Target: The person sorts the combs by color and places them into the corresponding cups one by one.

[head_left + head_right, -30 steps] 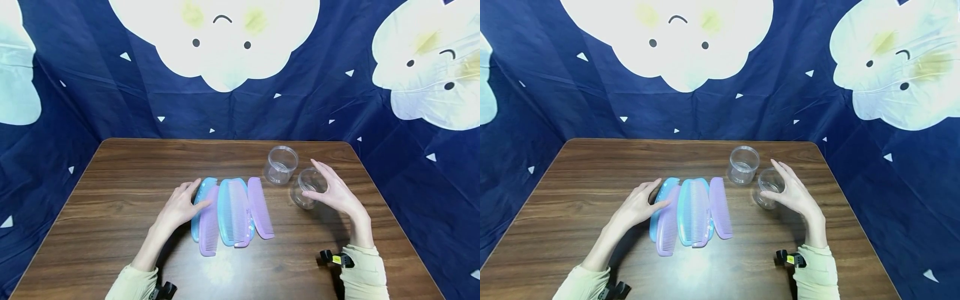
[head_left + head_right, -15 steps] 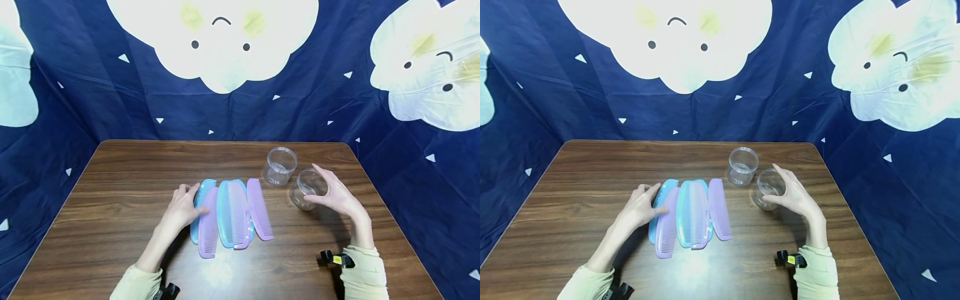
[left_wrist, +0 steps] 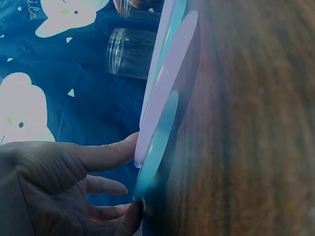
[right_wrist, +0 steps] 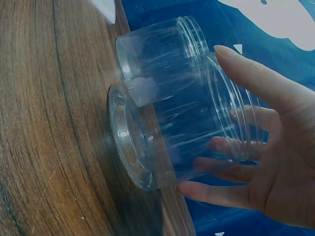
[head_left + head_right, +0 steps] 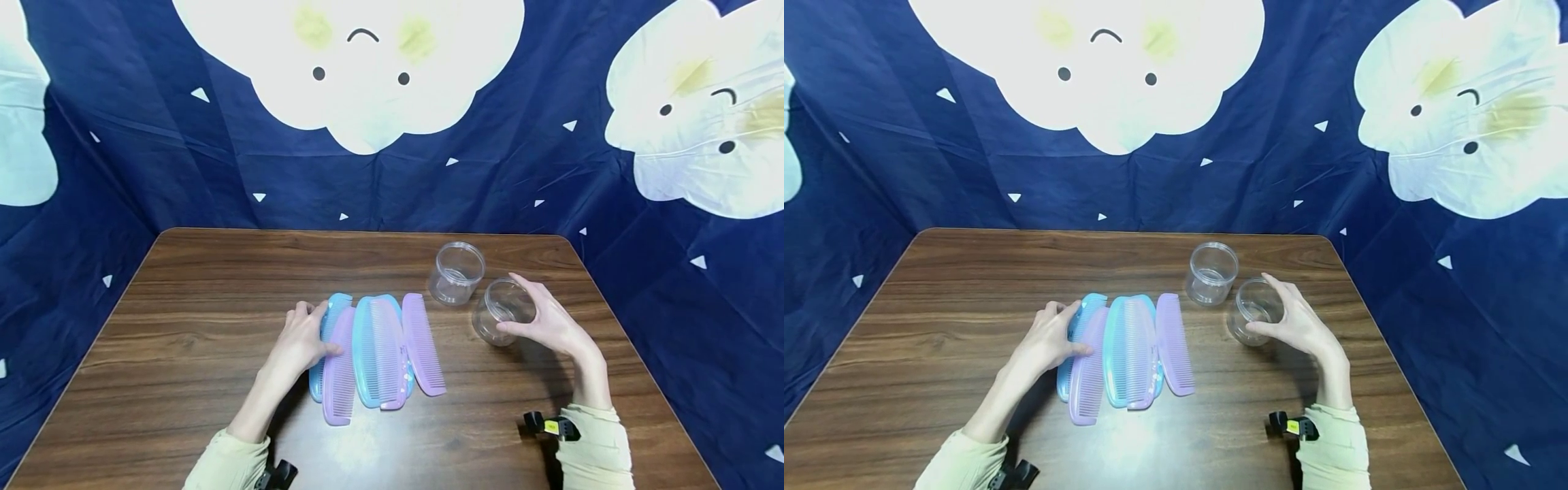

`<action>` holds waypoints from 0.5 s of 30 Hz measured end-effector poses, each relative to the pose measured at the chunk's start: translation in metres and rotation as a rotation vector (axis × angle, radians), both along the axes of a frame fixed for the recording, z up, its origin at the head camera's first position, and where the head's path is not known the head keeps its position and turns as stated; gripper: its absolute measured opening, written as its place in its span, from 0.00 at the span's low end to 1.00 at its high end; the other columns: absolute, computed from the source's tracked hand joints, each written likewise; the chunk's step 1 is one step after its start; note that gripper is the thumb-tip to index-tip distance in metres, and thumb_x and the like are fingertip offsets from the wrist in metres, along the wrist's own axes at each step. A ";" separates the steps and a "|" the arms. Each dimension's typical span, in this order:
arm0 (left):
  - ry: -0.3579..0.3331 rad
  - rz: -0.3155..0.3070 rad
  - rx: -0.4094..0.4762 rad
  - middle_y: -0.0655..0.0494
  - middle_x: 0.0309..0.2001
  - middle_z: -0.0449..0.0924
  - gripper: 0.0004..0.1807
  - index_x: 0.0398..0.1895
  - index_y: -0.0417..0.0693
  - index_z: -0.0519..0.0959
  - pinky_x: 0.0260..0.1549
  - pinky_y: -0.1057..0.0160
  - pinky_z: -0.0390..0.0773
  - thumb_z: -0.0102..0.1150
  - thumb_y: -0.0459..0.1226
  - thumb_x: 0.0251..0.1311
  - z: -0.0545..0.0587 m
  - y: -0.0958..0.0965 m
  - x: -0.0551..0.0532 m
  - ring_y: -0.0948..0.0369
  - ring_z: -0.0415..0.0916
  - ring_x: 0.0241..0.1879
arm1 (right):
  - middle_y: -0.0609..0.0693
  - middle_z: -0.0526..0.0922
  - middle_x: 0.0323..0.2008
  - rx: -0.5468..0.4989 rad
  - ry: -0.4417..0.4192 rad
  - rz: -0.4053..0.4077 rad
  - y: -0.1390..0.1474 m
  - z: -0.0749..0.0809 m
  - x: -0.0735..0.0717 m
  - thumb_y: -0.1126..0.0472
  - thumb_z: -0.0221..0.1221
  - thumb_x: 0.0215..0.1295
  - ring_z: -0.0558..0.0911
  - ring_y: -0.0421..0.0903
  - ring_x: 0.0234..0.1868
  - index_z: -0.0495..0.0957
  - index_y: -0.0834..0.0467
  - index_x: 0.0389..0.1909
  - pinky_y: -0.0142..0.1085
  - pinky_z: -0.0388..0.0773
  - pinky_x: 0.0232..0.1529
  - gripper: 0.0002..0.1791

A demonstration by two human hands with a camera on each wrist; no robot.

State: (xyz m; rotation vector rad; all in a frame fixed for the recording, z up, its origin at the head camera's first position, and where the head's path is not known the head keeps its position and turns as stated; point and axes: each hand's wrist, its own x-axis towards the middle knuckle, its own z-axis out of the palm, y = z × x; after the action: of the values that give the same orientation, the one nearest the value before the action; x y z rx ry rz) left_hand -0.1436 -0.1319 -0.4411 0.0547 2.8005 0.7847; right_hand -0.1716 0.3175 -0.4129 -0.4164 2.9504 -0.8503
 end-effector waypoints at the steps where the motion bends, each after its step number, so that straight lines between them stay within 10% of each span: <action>1: -0.008 0.005 0.002 0.28 0.69 0.61 0.56 0.80 0.39 0.57 0.64 0.35 0.72 0.79 0.43 0.51 0.000 0.000 -0.001 0.34 0.63 0.66 | 0.65 0.66 0.73 -0.001 0.000 0.000 0.000 0.000 0.000 0.44 0.76 0.54 0.66 0.64 0.73 0.57 0.55 0.80 0.65 0.66 0.69 0.56; 15: -0.116 0.006 0.004 0.23 0.71 0.58 0.58 0.81 0.38 0.51 0.57 0.33 0.77 0.76 0.47 0.55 0.002 -0.003 -0.007 0.31 0.76 0.55 | 0.65 0.66 0.73 -0.007 -0.001 0.006 -0.002 0.001 0.000 0.44 0.76 0.54 0.67 0.63 0.72 0.58 0.55 0.79 0.66 0.67 0.68 0.56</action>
State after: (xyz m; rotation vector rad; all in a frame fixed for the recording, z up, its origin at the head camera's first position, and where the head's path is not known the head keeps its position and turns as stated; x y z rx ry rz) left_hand -0.1504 -0.1348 -0.4395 0.0014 2.6916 0.7696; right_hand -0.1716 0.3153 -0.4119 -0.4246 2.9443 -0.8603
